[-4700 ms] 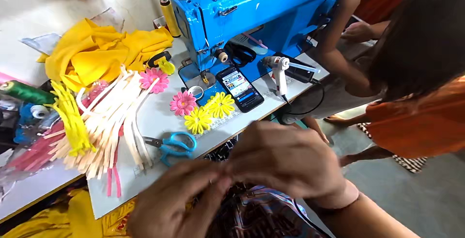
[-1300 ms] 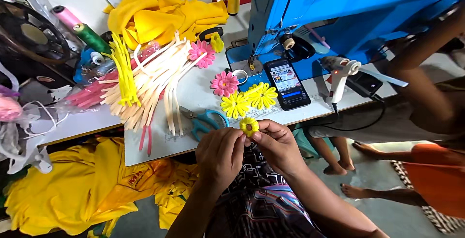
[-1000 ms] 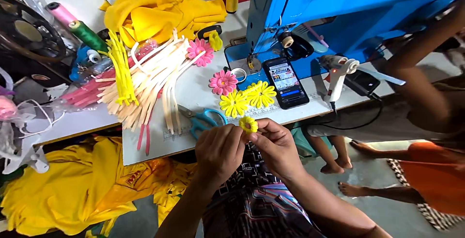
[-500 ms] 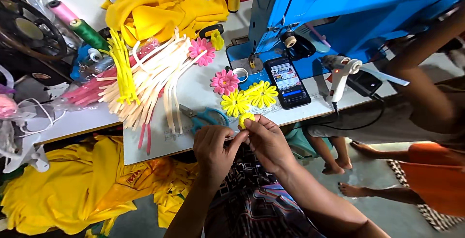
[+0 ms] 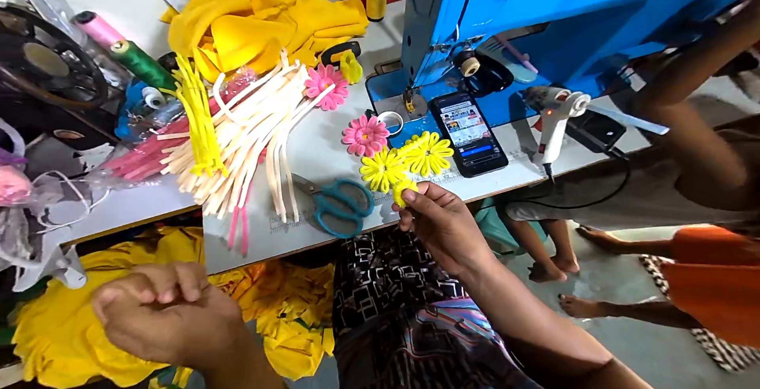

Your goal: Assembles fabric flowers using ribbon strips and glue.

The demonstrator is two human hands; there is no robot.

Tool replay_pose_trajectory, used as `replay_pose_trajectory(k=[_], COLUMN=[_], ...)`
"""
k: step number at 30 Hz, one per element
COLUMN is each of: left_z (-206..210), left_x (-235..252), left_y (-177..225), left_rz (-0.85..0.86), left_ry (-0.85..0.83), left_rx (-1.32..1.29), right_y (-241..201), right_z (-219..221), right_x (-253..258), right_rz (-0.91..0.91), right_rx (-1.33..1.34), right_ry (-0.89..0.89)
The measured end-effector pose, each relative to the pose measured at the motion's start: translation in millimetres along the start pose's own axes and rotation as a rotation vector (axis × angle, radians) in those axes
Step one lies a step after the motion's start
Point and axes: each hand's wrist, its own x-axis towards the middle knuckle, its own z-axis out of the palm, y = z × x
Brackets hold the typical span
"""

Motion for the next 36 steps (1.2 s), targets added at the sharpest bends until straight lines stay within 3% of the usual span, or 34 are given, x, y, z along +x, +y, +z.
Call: replay_pose_trajectory(k=[3, 7, 10, 13, 16, 19, 25, 28, 32, 36], left_z=[1.2, -7.8, 17.1, 60.0, 94.4, 110.0, 113.2, 112.2, 113.1, 106.6], left_x=[-9.3, 5.9, -3.2, -40.5, -63.4, -70.5, -75.1, -79.7, -76.6, -77.0], left_y=[5.1, 8.2, 7.0, -2.4, -4.9, -3.1, -5.8, -14.1, -13.8, -16.5], left_rz=[0.008, 0.008, -0.084, -0.355, -0.712, -0.892, -0.818, -0.737, -0.771, -0.76], left_ry=[-0.175, -0.173, -0.274, -0.531, -0.7, -0.628, -0.516, -0.532, -0.532, -0.622], left_rx=[0.136, 0.178, 0.098, 0.065, 0.023, -0.08, -0.093, -0.027, -0.004, -0.171], right_y=[-9.8, -48.2, -57.5, -44.4, -33.4, -30.3, -27.9, -21.8, -18.5, -20.0], right_z=[-12.2, -36.7, -36.5, -23.1, -13.1, -9.8, -21.3, -22.6, -24.5, -24.3], right_x=[2.7, 1.3, -2.8, -3.5, -1.2, -1.6, -2.5, -1.5, 2.4, 3.8], right_rz=[-0.124, -0.358, -0.373, -0.271, -0.293, -0.389, -0.448, -0.475, -0.491, -0.505], right_rx=[-0.119, -0.245, -0.321, -0.43, -0.505, -0.561, -0.623, -0.667, -0.672, -0.628], right_ry=[0.013, 0.12, 0.09, -0.05, -0.198, -0.27, -0.351, -0.351, -0.401, -0.374])
